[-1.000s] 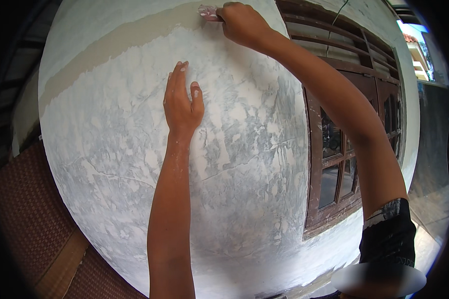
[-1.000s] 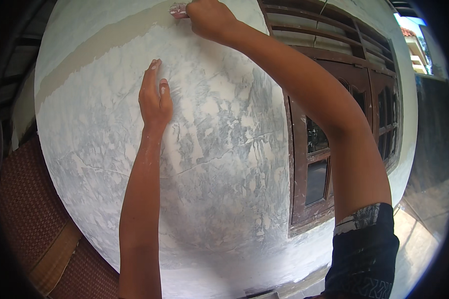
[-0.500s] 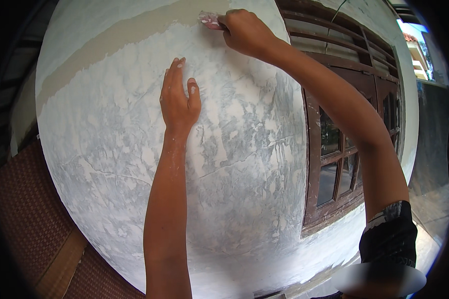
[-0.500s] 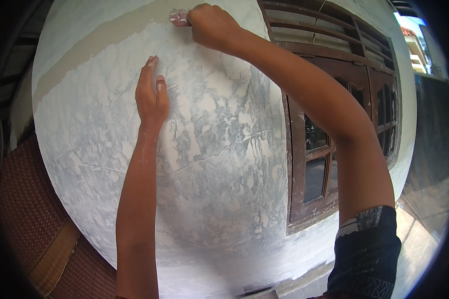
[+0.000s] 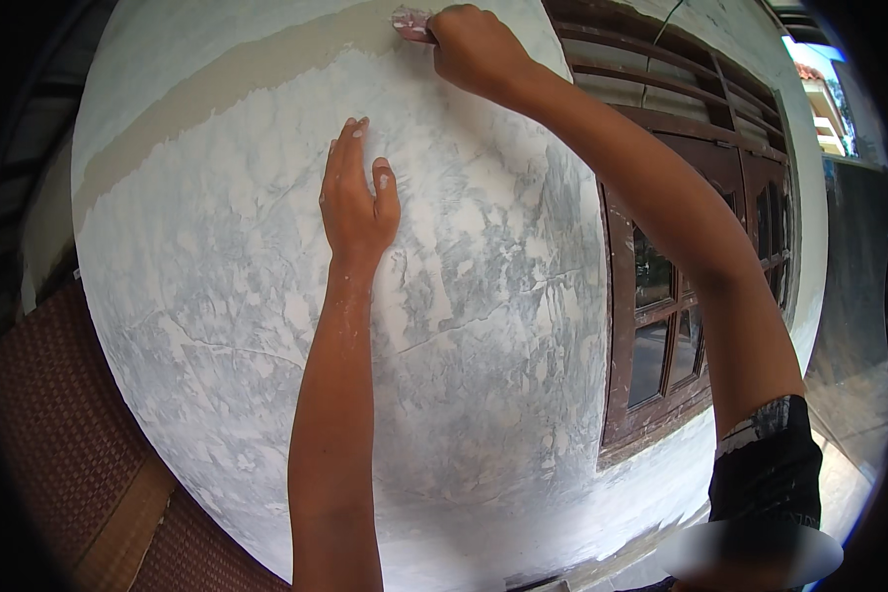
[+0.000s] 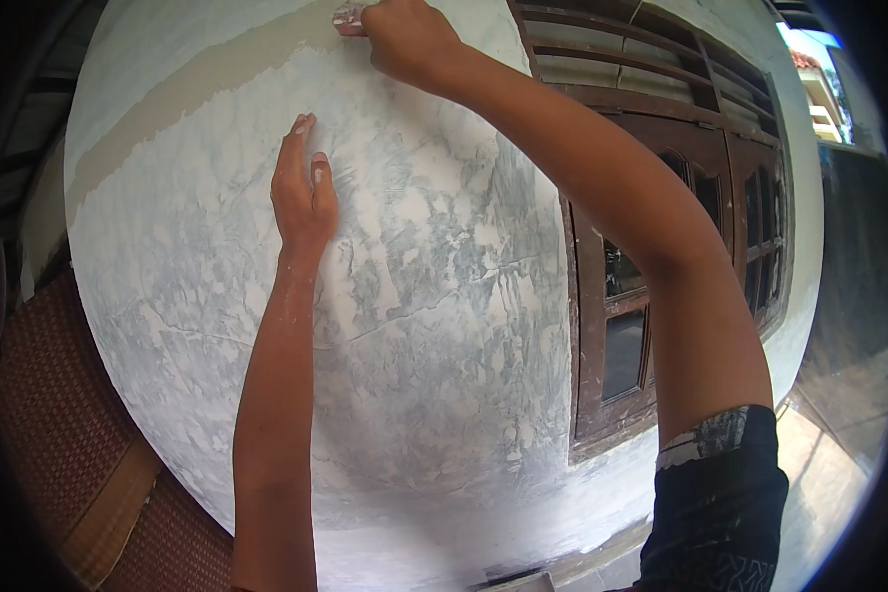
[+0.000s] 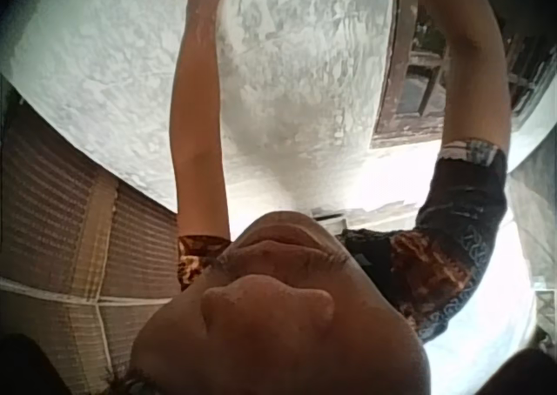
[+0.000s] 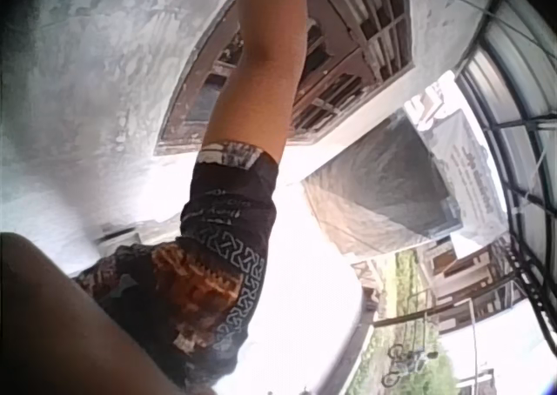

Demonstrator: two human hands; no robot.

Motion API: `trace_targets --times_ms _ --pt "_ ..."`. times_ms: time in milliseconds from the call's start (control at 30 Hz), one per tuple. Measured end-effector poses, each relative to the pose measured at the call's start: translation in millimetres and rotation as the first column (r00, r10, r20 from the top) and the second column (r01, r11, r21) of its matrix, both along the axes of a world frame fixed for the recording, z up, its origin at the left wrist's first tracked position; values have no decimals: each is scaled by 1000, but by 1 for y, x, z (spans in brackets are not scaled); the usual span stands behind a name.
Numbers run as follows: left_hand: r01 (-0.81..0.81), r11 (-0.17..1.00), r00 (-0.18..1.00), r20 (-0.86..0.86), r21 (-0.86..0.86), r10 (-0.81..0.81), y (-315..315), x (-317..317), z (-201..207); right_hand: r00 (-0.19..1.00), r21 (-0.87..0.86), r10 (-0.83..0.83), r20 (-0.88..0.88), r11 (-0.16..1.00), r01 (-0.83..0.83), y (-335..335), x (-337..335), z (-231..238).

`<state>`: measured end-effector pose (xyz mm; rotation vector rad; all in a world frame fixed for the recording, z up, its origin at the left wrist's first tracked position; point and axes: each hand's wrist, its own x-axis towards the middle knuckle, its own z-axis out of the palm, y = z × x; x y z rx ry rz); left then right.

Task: The person applies and smooths plaster onto a wall using a putty knife.

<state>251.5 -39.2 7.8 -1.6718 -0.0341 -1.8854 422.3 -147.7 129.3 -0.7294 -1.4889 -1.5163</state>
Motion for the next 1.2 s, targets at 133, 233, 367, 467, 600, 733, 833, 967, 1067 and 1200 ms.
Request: trace_targets --times_ms 133,233,367,467,600,733,833,967,1067,1200 --pt "10 1000 1000 -4 2 -10 -1 4 0 992 -19 -49 -117 999 47 14 22 34" --pt "20 1000 1000 -2 -15 -20 -2 -2 -1 998 -49 -55 42 997 57 25 11 -8" --pt "20 1000 1000 -2 -9 -20 -2 -4 0 998 -98 -32 52 994 37 23 -14 -37" --pt "20 1000 1000 5 -2 -20 -3 -3 0 999 -14 42 -30 999 -42 0 -16 -6" --pt "31 1000 1000 -1 -5 -31 -1 6 0 987 27 -64 -151 997 69 20 13 50" --pt "36 999 999 11 -17 -35 4 -3 -1 990 -99 -117 79 987 124 30 -7 -13" --pt "17 1000 1000 5 -27 -17 1 -6 -2 997 -120 15 82 993 -5 30 -30 -45" --pt "29 1000 999 18 3 -29 -3 -6 -2 998 -4 49 -27 999 -49 -3 -29 2" --pt "46 999 999 12 -9 -46 -3 7 -1 984 5 -68 -163 998 70 24 6 52" --pt "39 999 999 21 -4 -39 3 -10 -6 997 -93 -22 80 995 29 32 -21 -7"
